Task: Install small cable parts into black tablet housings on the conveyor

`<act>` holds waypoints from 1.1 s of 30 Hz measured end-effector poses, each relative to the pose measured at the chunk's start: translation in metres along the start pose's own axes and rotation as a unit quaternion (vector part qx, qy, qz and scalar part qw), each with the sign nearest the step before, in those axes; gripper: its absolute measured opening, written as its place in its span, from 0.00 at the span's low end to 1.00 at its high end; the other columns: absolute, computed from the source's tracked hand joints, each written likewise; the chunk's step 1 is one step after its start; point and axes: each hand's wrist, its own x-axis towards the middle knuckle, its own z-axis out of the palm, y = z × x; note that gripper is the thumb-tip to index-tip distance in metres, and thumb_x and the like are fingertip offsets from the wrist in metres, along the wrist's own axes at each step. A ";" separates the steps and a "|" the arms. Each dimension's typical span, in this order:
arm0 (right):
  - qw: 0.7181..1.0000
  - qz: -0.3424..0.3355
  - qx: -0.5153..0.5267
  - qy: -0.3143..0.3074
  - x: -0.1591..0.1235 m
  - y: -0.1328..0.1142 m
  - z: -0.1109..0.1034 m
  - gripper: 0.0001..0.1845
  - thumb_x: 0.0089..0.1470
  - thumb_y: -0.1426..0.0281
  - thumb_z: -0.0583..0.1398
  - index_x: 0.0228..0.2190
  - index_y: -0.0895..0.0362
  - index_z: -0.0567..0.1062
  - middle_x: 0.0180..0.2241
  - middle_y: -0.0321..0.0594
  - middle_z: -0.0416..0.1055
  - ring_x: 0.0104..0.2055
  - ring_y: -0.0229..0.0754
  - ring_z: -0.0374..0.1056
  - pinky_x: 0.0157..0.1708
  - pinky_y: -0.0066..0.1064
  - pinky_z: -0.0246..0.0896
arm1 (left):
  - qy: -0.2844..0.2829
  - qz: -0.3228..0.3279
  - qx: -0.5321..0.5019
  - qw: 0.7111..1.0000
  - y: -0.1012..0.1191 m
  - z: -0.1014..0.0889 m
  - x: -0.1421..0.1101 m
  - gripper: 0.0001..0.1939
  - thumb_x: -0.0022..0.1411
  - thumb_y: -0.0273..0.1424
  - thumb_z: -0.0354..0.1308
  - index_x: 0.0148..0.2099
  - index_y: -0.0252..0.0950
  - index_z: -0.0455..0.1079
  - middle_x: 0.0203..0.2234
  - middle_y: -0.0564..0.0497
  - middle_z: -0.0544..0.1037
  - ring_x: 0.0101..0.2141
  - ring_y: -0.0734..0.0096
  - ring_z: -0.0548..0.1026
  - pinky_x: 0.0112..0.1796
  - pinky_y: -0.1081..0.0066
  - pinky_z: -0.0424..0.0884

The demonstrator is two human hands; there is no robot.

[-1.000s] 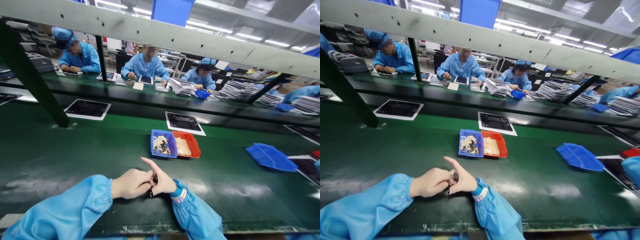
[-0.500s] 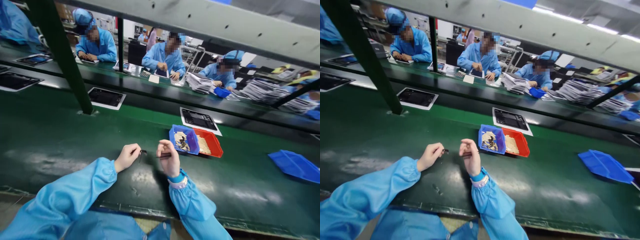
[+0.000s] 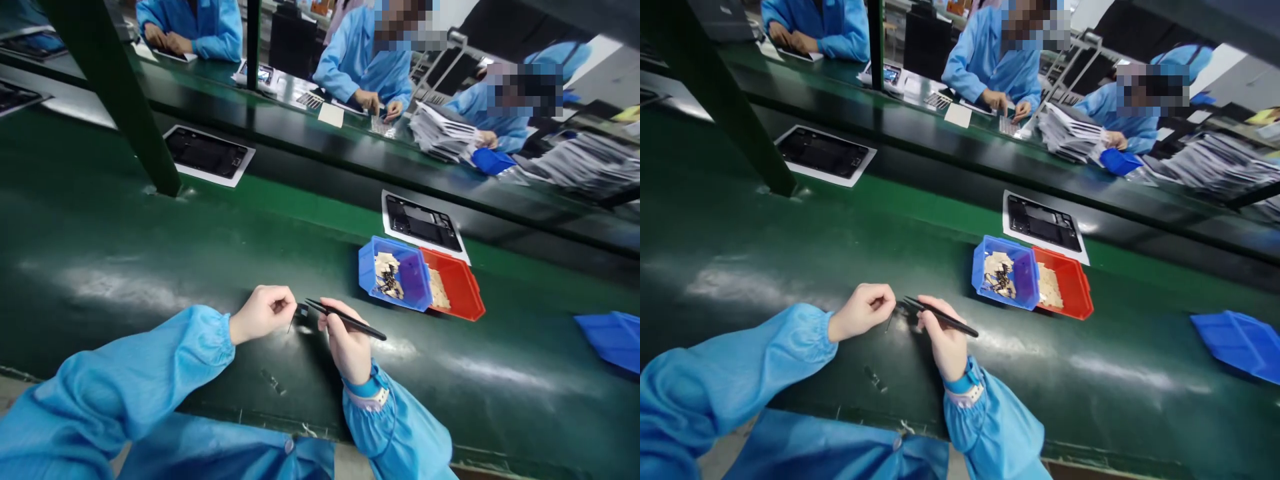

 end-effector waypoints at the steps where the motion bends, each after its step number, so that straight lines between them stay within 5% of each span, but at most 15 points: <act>1: 1.000 -0.007 -0.016 0.001 0.000 0.000 -0.001 0.12 0.53 0.63 0.58 0.38 0.55 0.75 0.25 0.37 0.67 0.26 0.39 0.64 0.28 0.34 0.62 | -0.004 -0.001 -0.003 1.000 0.000 0.000 0.000 0.09 0.54 0.25 0.50 0.22 0.34 0.62 0.15 0.58 0.63 0.18 0.81 0.59 0.20 0.79 0.55; 6: 1.000 -0.009 -0.015 -0.013 -0.001 0.002 -0.004 0.10 0.55 0.64 0.57 0.36 0.54 0.75 0.31 0.39 0.69 0.27 0.38 0.65 0.30 0.32 0.61 | -0.017 -0.006 -0.014 1.000 0.000 -0.001 -0.001 0.09 0.54 0.25 0.51 0.22 0.34 0.62 0.15 0.58 0.63 0.17 0.81 0.59 0.20 0.79 0.55; 19: 0.999 0.006 0.032 -0.029 -0.005 0.005 0.002 0.11 0.54 0.62 0.58 0.33 0.55 0.75 0.24 0.36 0.69 0.25 0.37 0.65 0.28 0.31 0.62 | -0.091 0.017 -0.035 0.995 0.005 -0.005 -0.005 0.11 0.57 0.25 0.50 0.22 0.35 0.64 0.17 0.56 0.68 0.19 0.79 0.65 0.23 0.77 0.60; 33: 0.994 0.020 0.102 -0.028 0.000 0.003 0.006 0.07 0.53 0.64 0.60 0.31 0.54 0.76 0.23 0.34 0.70 0.24 0.36 0.64 0.27 0.30 0.60 | -0.097 0.010 0.000 0.995 0.002 -0.003 -0.003 0.12 0.60 0.28 0.49 0.24 0.34 0.64 0.17 0.57 0.67 0.20 0.79 0.64 0.24 0.77 0.59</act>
